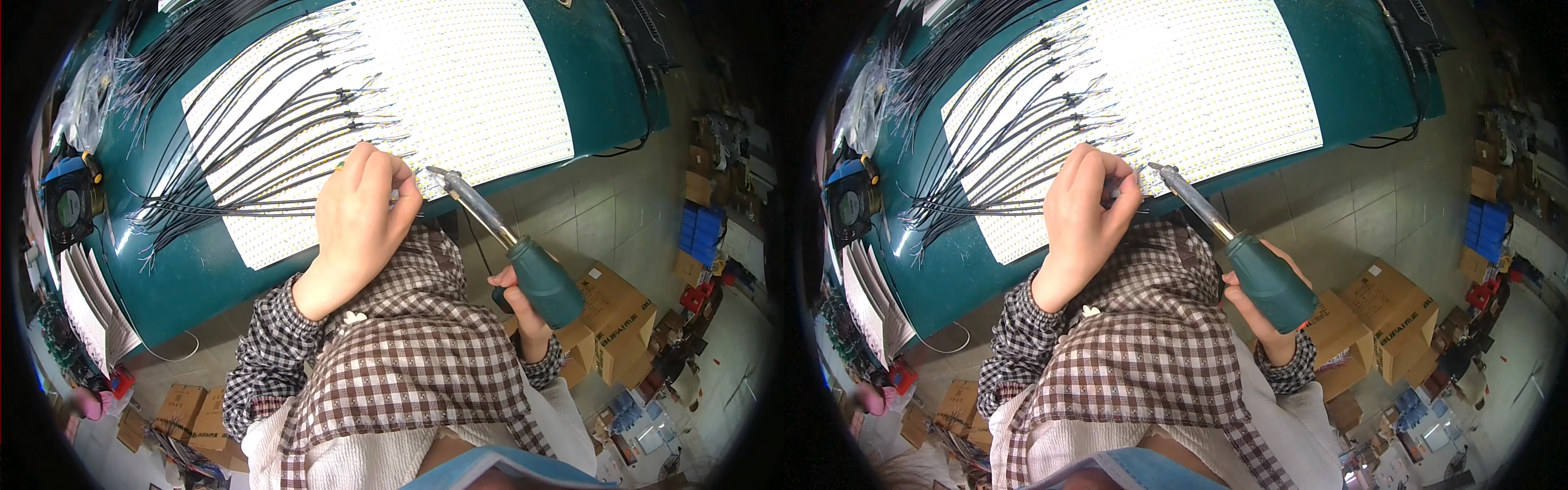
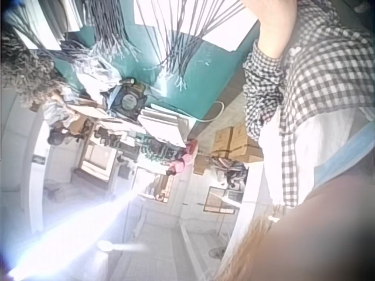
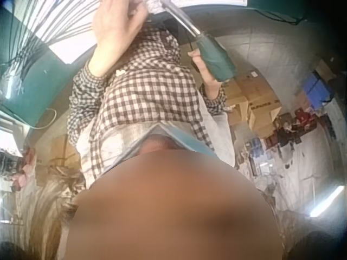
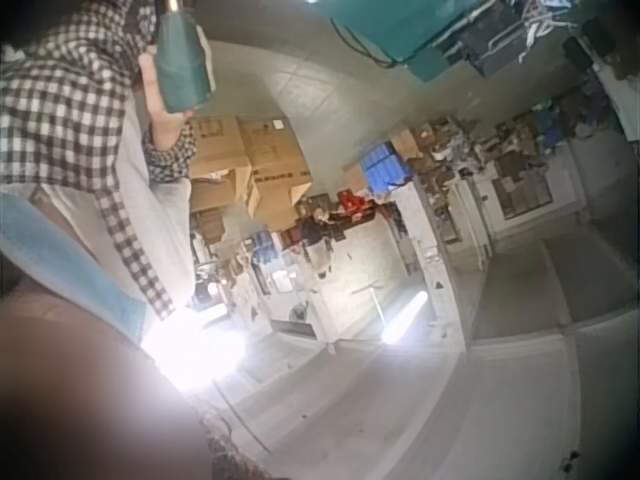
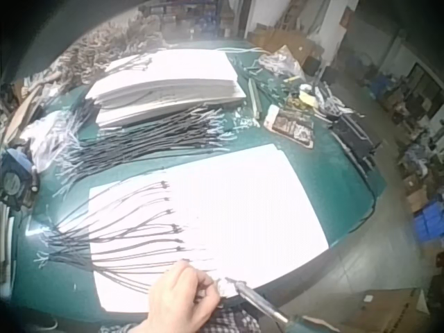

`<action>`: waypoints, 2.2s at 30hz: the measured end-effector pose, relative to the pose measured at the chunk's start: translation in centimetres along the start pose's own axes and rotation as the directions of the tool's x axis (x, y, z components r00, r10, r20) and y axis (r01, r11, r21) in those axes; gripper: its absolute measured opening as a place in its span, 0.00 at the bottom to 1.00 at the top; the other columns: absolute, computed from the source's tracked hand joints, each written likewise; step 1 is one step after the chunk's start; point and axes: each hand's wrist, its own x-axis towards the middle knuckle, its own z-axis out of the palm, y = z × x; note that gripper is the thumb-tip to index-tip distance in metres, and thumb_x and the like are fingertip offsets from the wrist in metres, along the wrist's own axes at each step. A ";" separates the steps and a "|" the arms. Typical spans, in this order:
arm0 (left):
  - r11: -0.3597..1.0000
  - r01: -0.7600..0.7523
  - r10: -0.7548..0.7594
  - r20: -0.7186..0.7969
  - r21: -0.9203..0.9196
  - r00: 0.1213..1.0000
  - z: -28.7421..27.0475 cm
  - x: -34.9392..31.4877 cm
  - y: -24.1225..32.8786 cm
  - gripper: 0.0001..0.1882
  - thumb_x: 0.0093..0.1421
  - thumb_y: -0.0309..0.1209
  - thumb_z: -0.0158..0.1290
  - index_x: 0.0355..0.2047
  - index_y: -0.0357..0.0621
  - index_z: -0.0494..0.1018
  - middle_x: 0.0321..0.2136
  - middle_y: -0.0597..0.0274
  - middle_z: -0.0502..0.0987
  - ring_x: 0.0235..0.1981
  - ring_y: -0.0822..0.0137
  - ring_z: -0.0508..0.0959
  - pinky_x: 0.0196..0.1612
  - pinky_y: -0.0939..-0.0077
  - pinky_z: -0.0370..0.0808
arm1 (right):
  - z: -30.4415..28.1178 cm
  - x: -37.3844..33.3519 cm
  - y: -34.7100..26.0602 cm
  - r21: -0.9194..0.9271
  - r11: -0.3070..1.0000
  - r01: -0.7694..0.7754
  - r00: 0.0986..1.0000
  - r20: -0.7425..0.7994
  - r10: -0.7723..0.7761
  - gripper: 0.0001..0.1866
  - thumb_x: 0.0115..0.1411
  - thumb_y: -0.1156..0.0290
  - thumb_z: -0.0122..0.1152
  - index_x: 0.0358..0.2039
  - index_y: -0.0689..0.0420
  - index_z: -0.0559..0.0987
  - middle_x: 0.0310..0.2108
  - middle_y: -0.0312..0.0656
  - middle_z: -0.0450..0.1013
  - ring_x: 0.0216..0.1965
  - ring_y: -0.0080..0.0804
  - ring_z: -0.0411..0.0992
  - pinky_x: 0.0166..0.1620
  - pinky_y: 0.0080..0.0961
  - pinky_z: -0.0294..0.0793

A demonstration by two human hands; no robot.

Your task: The person solders multiple wire bundles onto an LED array panel with a soldering iron and solder wire.

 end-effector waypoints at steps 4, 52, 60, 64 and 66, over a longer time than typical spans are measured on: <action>1.000 -0.014 0.014 0.005 0.005 1.000 0.0 0.0 0.0 0.08 0.48 0.20 0.58 0.24 0.40 0.68 0.21 0.62 0.68 0.17 0.69 0.70 0.19 0.76 0.66 | 0.1 0.1 0.0 -0.018 1.000 0.014 1.000 0.002 -0.014 0.31 0.49 0.78 0.69 0.52 0.72 0.67 0.31 0.45 0.78 0.34 0.30 0.78 0.41 0.26 0.77; 0.994 -0.098 0.096 -0.029 -0.052 0.995 -2.2 -1.0 0.5 0.10 0.47 0.22 0.59 0.30 0.44 0.72 0.28 0.60 0.69 0.28 0.59 0.70 0.28 0.66 0.66 | 0.7 -0.8 -0.7 0.115 0.991 -0.069 0.994 -0.076 0.078 0.30 0.53 0.78 0.64 0.54 0.71 0.63 0.37 0.50 0.75 0.40 0.38 0.76 0.43 0.32 0.79; 0.977 -0.198 0.178 0.207 0.077 0.962 -3.1 0.0 -0.2 0.09 0.46 0.22 0.60 0.27 0.44 0.72 0.32 0.61 0.69 0.33 0.59 0.69 0.35 0.64 0.64 | 1.2 0.4 -0.7 0.058 0.998 -0.037 0.997 -0.064 0.040 0.20 0.60 0.65 0.56 0.41 0.72 0.72 0.36 0.53 0.72 0.38 0.39 0.74 0.38 0.32 0.80; 0.965 -0.245 0.226 0.178 0.094 0.958 -3.1 0.1 -0.4 0.10 0.46 0.23 0.59 0.28 0.44 0.71 0.31 0.61 0.68 0.33 0.58 0.69 0.36 0.63 0.65 | 1.1 0.1 -0.3 0.076 0.996 -0.049 0.995 -0.080 0.055 0.20 0.60 0.65 0.56 0.41 0.72 0.73 0.36 0.53 0.72 0.37 0.39 0.74 0.38 0.31 0.80; 0.956 -0.281 0.270 0.115 0.088 0.956 -3.0 0.5 -0.4 0.10 0.47 0.23 0.59 0.29 0.44 0.71 0.29 0.62 0.68 0.32 0.58 0.70 0.35 0.62 0.65 | 1.0 0.0 -0.4 0.075 0.996 -0.057 0.993 -0.099 0.064 0.20 0.60 0.64 0.57 0.41 0.72 0.73 0.36 0.53 0.73 0.36 0.39 0.74 0.39 0.31 0.79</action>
